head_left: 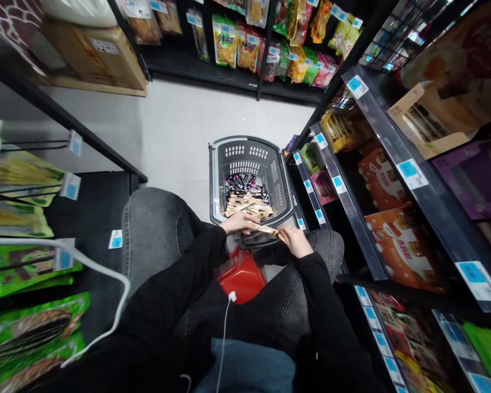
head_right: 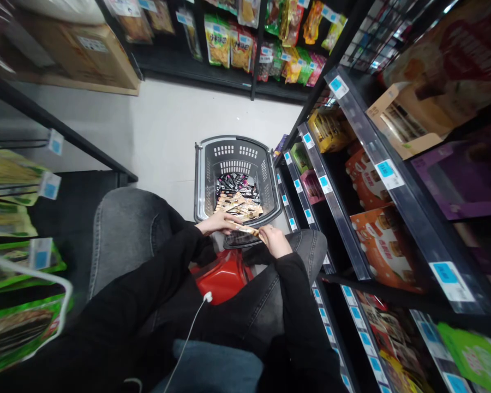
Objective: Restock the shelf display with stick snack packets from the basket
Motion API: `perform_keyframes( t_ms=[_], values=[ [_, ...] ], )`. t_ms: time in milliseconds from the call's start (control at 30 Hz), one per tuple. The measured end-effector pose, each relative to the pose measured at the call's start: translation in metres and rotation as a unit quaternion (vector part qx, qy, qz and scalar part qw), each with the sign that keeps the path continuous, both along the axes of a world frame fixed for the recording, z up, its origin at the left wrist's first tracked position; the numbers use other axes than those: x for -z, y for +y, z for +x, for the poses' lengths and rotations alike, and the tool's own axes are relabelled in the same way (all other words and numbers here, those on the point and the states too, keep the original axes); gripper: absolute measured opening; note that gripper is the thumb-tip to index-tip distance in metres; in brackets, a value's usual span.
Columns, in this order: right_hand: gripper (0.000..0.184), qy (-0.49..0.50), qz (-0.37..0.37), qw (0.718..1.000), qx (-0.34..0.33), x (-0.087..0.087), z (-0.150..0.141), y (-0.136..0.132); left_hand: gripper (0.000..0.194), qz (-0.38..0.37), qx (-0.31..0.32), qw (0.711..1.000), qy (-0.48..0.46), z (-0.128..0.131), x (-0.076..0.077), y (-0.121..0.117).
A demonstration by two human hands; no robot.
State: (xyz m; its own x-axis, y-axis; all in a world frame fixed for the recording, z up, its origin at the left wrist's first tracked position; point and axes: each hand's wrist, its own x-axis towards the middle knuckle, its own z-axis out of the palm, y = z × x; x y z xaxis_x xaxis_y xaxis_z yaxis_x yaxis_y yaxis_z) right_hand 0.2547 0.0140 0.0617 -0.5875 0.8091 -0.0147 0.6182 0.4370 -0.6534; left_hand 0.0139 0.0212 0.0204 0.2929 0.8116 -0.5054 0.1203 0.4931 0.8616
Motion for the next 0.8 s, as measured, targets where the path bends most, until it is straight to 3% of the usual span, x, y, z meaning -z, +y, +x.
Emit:
perform_keyframes(
  t_ms=[67,167,300,433,633,800],
  values=[
    [0.021,-0.042,0.063,0.996,-0.037,0.001,-0.009,-0.003,0.035,0.113,0.015,0.991,0.069,0.001,0.001,0.002],
    [0.022,-0.069,0.081,0.992,-0.073,0.003,-0.020,-0.006,0.035,0.235,0.081,0.965,0.087,0.004,-0.004,0.000],
    [0.023,-0.031,0.082,0.993,-0.081,0.007,-0.023,-0.006,0.033,0.243,0.137,0.958,0.068,0.010,-0.017,-0.006],
    [0.023,0.006,0.072,0.995,-0.074,0.007,-0.018,-0.004,0.029,0.243,0.136,0.956,0.095,0.014,-0.023,-0.009],
    [0.026,-0.028,0.090,0.993,-0.077,0.002,-0.017,-0.004,0.031,0.289,0.141,0.933,0.163,0.017,-0.024,-0.011],
    [0.025,0.042,0.071,0.996,-0.042,-0.002,-0.020,-0.001,0.031,0.333,0.118,0.909,0.222,0.018,-0.027,-0.015]
  ],
)
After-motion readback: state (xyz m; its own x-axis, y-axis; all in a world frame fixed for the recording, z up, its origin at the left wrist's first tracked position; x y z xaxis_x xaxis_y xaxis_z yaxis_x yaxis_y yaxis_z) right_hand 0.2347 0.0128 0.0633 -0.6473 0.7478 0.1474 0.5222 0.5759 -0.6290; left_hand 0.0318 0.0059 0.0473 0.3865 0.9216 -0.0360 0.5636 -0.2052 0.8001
